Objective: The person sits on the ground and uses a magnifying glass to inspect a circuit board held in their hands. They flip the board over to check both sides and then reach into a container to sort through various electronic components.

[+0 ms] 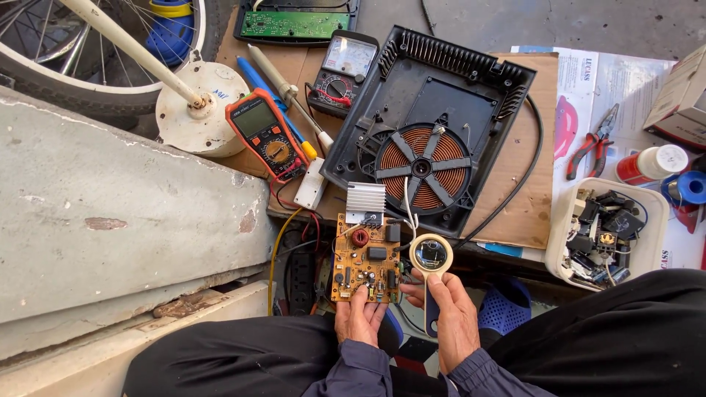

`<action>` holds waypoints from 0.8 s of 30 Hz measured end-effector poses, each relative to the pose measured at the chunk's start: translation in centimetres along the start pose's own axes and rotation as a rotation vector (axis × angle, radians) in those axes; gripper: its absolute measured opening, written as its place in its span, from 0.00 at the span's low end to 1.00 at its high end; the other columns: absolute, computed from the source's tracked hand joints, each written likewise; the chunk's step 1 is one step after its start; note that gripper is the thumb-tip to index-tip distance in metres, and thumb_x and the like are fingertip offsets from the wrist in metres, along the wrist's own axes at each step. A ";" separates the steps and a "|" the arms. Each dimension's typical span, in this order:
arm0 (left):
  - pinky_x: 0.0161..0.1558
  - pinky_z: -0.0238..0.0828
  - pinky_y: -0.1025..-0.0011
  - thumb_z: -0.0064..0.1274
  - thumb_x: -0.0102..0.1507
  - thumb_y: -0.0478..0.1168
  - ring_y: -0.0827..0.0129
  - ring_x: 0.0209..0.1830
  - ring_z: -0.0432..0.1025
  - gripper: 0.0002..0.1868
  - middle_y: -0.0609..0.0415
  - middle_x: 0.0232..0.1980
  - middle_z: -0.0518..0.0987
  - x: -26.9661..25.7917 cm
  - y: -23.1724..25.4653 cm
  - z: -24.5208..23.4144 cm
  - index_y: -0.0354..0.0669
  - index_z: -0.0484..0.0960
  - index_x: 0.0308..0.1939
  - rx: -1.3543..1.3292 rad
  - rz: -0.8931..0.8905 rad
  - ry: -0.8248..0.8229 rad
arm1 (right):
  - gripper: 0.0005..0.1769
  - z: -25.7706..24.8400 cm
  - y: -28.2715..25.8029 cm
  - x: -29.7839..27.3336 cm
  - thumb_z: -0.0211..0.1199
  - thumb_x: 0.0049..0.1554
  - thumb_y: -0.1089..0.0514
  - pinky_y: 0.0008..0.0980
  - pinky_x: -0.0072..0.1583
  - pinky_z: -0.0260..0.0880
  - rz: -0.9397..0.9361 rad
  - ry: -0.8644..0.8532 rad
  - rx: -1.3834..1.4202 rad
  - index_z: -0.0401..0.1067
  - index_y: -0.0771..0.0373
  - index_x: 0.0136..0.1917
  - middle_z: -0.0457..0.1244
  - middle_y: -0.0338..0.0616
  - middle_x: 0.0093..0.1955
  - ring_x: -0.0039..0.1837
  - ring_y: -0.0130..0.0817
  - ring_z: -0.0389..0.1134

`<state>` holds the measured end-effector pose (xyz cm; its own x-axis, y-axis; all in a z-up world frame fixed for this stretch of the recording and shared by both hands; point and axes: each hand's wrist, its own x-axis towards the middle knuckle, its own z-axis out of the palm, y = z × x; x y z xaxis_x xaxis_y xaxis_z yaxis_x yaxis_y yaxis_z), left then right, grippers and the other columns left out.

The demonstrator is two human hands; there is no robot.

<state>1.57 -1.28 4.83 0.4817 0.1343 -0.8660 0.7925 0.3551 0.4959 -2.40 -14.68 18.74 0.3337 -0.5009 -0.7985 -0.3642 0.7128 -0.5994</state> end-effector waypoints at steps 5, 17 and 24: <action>0.73 0.79 0.39 0.57 0.66 0.42 0.31 0.79 0.69 0.41 0.40 0.81 0.72 -0.3 0.1 0.3 0.53 0.64 0.84 0.008 0.013 -0.002 | 0.20 0.2 -0.4 -0.1 0.53 0.71 0.54 0.49 0.67 0.81 0.017 0.018 0.010 0.73 0.67 0.69 0.74 0.52 0.71 0.62 0.53 0.80; 0.71 0.80 0.40 0.57 0.66 0.42 0.31 0.79 0.69 0.40 0.40 0.81 0.72 -0.1 -0.1 0.3 0.53 0.65 0.84 0.011 0.009 0.006 | 0.20 0.1 0.2 0.4 0.54 0.70 0.54 0.50 0.67 0.82 0.005 0.009 0.010 0.74 0.67 0.68 0.75 0.53 0.70 0.61 0.53 0.80; 0.68 0.82 0.41 0.58 0.66 0.42 0.31 0.75 0.74 0.37 0.38 0.77 0.76 0.3 -0.3 0.2 0.48 0.69 0.81 0.014 0.015 0.013 | 0.21 0.2 0.0 0.2 0.54 0.70 0.53 0.51 0.69 0.82 0.027 0.004 -0.011 0.73 0.65 0.69 0.74 0.51 0.71 0.63 0.54 0.79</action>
<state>1.55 -1.57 4.45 0.4884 0.1514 -0.8594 0.7905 0.3402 0.5092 -2.16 -14.71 18.59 0.3204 -0.4837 -0.8145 -0.3821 0.7208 -0.5784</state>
